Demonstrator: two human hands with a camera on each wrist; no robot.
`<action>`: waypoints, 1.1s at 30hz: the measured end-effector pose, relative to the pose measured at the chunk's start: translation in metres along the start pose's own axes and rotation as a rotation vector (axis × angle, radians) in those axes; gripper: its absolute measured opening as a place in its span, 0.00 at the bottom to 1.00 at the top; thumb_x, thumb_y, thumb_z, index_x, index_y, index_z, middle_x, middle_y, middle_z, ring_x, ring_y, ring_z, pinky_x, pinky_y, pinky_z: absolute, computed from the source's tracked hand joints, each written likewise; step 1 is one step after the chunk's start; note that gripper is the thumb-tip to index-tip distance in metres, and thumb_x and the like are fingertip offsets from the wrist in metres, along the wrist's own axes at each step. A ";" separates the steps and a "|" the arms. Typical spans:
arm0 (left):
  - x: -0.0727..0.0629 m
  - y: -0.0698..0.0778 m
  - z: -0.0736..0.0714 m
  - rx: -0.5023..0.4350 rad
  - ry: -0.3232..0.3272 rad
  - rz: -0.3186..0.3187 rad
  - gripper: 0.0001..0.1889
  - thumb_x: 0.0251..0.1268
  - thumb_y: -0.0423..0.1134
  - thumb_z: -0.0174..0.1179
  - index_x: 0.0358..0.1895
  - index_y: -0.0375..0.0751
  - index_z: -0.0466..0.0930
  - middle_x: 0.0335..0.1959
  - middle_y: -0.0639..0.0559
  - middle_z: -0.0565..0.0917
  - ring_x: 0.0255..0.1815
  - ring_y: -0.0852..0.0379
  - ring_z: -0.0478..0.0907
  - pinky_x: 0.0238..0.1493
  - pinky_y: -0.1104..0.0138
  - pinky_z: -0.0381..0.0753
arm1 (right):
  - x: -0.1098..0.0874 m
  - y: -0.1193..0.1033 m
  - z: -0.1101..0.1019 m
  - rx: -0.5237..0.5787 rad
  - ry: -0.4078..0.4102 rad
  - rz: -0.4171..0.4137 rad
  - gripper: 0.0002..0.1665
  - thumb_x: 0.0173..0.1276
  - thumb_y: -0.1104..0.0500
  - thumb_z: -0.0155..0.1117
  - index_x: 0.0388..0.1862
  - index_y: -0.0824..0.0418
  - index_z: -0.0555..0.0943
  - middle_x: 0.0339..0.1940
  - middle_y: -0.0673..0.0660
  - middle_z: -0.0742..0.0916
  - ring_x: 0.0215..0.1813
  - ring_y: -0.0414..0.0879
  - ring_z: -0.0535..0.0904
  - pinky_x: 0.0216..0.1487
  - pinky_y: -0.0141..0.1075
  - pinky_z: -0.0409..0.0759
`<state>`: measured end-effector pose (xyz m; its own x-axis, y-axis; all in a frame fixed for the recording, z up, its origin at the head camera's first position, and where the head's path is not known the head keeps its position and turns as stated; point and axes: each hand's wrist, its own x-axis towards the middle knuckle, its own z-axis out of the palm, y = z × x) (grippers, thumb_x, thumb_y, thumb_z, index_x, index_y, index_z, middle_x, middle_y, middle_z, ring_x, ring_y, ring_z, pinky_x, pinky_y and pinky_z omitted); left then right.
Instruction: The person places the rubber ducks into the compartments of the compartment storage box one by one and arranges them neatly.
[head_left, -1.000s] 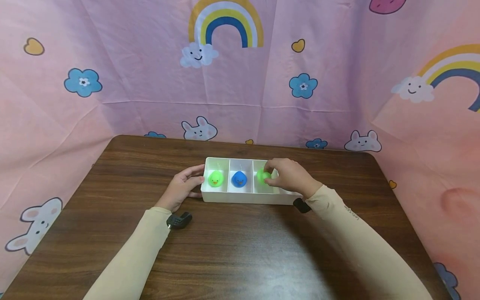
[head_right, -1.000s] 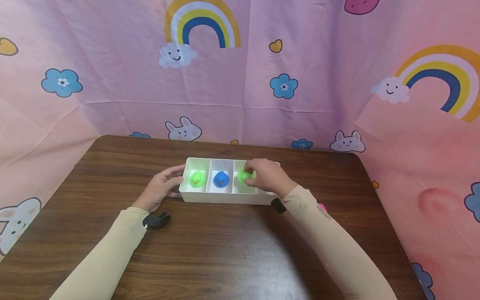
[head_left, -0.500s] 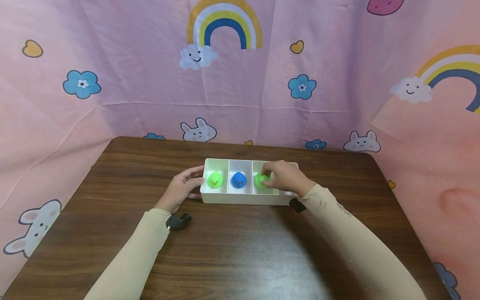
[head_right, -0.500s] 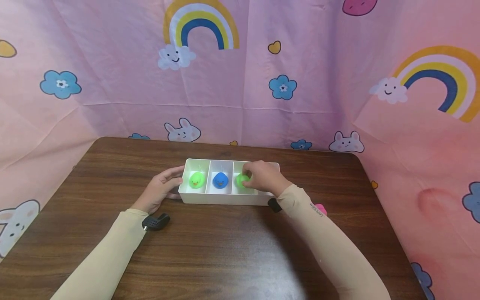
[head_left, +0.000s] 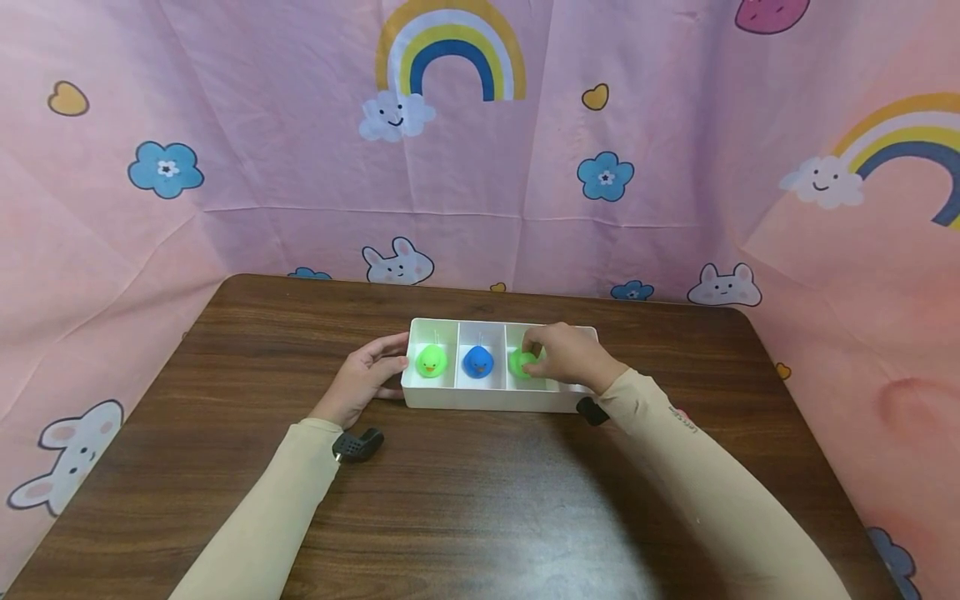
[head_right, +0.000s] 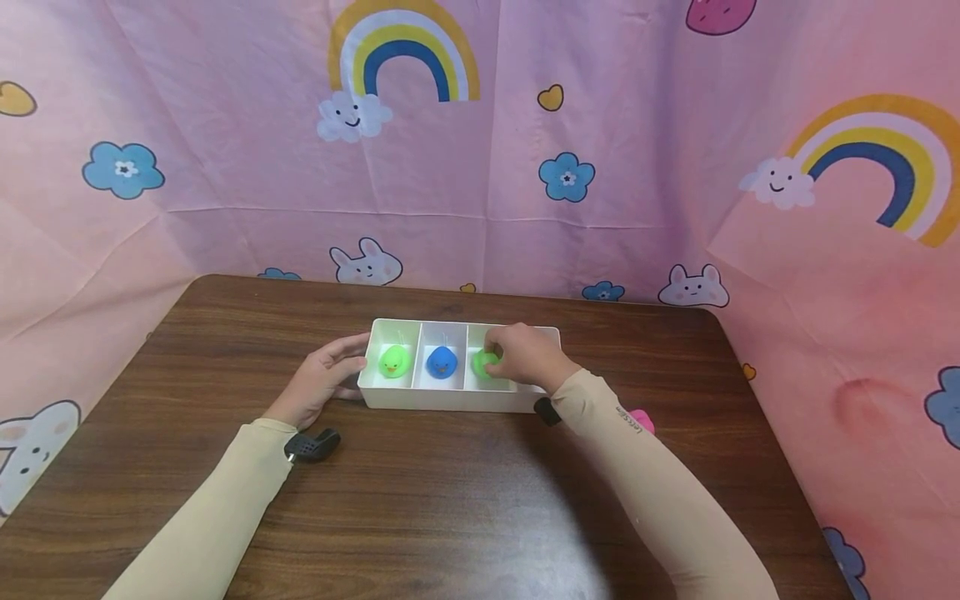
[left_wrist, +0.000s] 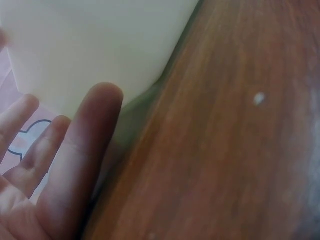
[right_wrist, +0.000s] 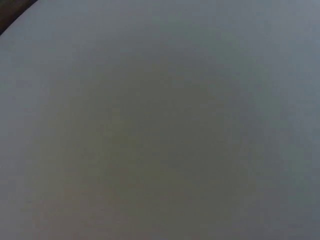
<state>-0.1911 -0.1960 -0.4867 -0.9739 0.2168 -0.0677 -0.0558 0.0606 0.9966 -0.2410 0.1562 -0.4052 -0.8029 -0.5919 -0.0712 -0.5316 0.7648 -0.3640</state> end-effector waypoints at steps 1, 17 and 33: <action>0.000 0.000 0.000 -0.001 0.000 0.000 0.28 0.78 0.45 0.60 0.77 0.44 0.68 0.73 0.40 0.72 0.60 0.47 0.81 0.49 0.53 0.90 | 0.000 0.000 0.000 0.003 -0.001 0.002 0.09 0.65 0.54 0.77 0.39 0.55 0.86 0.36 0.48 0.87 0.38 0.43 0.80 0.42 0.40 0.81; 0.000 0.000 0.000 0.001 0.006 -0.001 0.27 0.78 0.44 0.60 0.76 0.45 0.69 0.72 0.41 0.73 0.60 0.47 0.81 0.48 0.52 0.90 | 0.004 -0.002 0.004 -0.008 -0.041 0.050 0.13 0.68 0.54 0.74 0.46 0.58 0.86 0.41 0.52 0.88 0.46 0.47 0.82 0.53 0.46 0.83; 0.000 -0.001 0.000 0.004 0.001 -0.006 0.28 0.79 0.46 0.59 0.76 0.46 0.68 0.73 0.42 0.72 0.60 0.47 0.81 0.49 0.53 0.89 | -0.016 -0.009 -0.024 0.015 0.050 0.115 0.24 0.72 0.44 0.69 0.59 0.57 0.83 0.50 0.55 0.88 0.55 0.53 0.83 0.57 0.52 0.83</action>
<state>-0.1915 -0.1960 -0.4878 -0.9737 0.2156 -0.0735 -0.0606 0.0657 0.9960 -0.2299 0.1652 -0.3787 -0.8710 -0.4866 -0.0675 -0.4311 0.8231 -0.3696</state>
